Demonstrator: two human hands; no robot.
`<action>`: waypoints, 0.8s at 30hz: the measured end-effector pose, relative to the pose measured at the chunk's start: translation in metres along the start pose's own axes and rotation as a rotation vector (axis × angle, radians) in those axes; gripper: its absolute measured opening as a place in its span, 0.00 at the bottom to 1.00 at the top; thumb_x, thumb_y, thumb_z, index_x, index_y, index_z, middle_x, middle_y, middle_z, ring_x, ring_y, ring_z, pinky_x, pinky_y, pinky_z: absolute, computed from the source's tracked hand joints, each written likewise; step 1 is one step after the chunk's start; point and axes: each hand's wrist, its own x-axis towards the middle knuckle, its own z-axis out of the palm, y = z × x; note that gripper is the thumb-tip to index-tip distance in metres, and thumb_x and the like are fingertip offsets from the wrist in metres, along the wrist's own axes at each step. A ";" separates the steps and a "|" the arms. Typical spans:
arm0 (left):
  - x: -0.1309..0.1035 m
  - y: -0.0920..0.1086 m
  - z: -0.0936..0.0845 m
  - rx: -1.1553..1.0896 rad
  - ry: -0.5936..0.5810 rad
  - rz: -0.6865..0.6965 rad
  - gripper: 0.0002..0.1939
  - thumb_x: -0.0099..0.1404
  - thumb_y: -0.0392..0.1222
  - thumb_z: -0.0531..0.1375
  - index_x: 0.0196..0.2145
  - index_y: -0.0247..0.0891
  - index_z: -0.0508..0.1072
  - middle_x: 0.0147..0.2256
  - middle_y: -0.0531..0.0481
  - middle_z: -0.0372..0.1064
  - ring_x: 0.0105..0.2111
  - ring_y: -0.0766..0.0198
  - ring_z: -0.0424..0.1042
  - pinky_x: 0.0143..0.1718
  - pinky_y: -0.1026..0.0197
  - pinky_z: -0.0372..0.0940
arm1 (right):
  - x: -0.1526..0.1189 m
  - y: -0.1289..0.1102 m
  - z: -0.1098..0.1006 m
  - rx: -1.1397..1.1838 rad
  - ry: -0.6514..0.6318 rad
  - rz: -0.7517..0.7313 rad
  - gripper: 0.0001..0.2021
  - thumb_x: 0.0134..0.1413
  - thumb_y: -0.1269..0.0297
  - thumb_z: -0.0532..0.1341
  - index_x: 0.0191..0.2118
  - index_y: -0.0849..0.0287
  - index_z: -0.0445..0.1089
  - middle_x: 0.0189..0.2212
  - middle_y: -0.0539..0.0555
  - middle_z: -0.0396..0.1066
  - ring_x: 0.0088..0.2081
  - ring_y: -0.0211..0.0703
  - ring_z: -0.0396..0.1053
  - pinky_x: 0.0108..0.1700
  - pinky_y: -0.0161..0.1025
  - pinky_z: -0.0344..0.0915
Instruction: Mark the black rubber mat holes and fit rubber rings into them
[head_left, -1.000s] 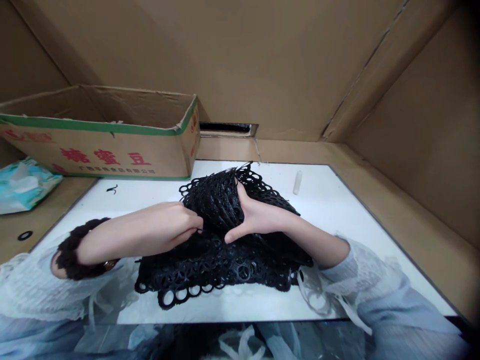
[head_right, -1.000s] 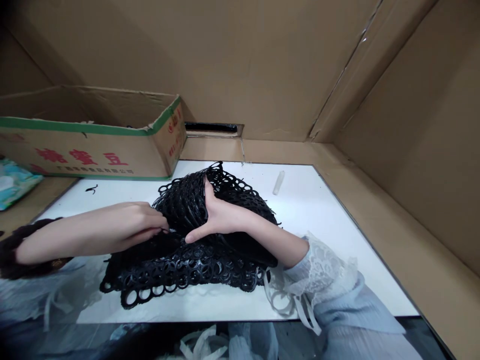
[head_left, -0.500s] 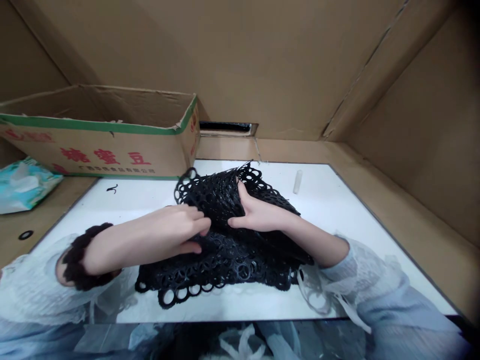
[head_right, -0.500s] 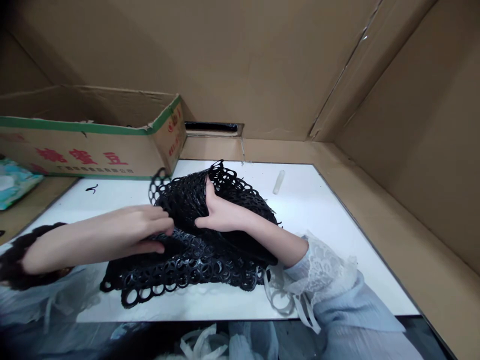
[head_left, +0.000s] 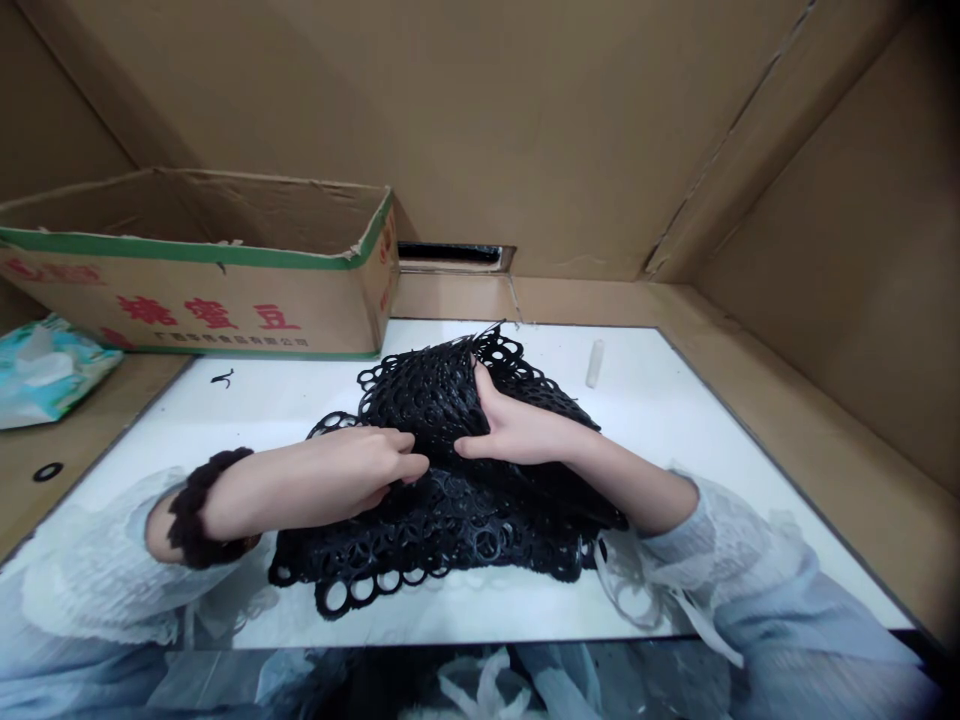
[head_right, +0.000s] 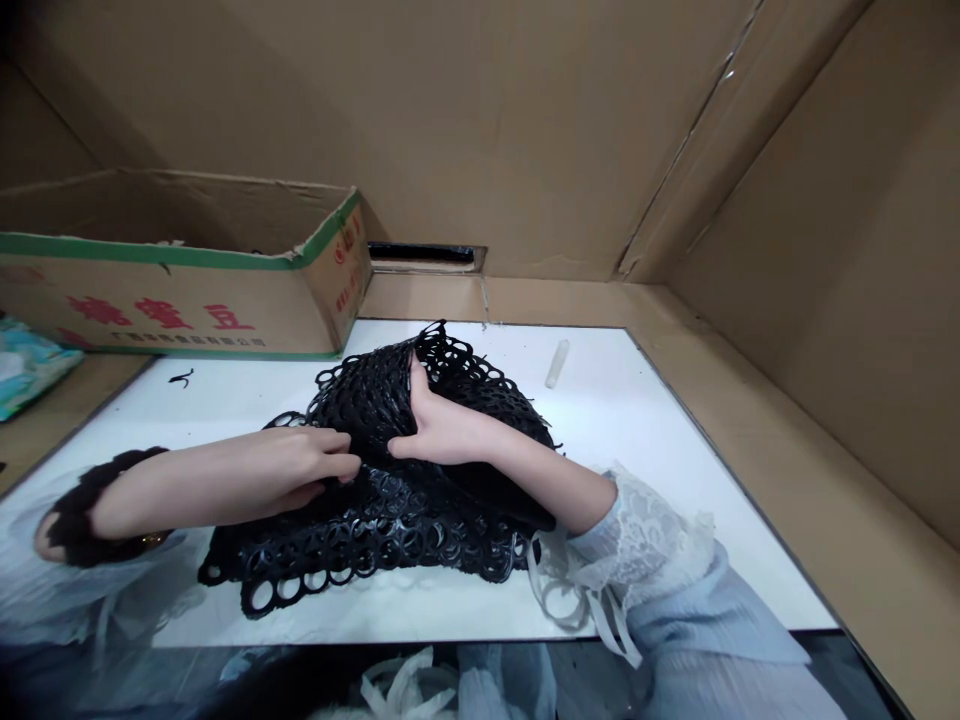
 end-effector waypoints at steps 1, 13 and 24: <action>0.000 0.000 -0.001 -0.017 -0.007 0.003 0.14 0.54 0.25 0.50 0.35 0.40 0.64 0.33 0.51 0.62 0.30 0.64 0.65 0.28 0.64 0.57 | 0.000 0.000 0.000 0.005 -0.001 -0.003 0.53 0.47 0.65 0.59 0.58 0.72 0.08 0.51 0.67 0.61 0.48 0.50 0.65 0.52 0.48 0.62; 0.005 -0.010 -0.013 -0.166 -0.012 0.011 0.11 0.56 0.42 0.58 0.35 0.38 0.59 0.34 0.50 0.60 0.33 0.64 0.62 0.31 0.65 0.58 | 0.002 0.003 -0.001 -0.029 -0.001 -0.022 0.69 0.30 0.50 0.69 0.59 0.70 0.11 0.63 0.72 0.25 0.64 0.56 0.33 0.62 0.50 0.39; -0.001 -0.001 -0.027 0.235 0.418 -0.167 0.04 0.64 0.39 0.50 0.37 0.38 0.62 0.36 0.47 0.63 0.35 0.59 0.62 0.36 0.58 0.56 | -0.003 -0.001 0.015 -0.176 0.116 -0.081 0.53 0.45 0.64 0.61 0.61 0.70 0.15 0.56 0.72 0.54 0.54 0.56 0.60 0.54 0.50 0.56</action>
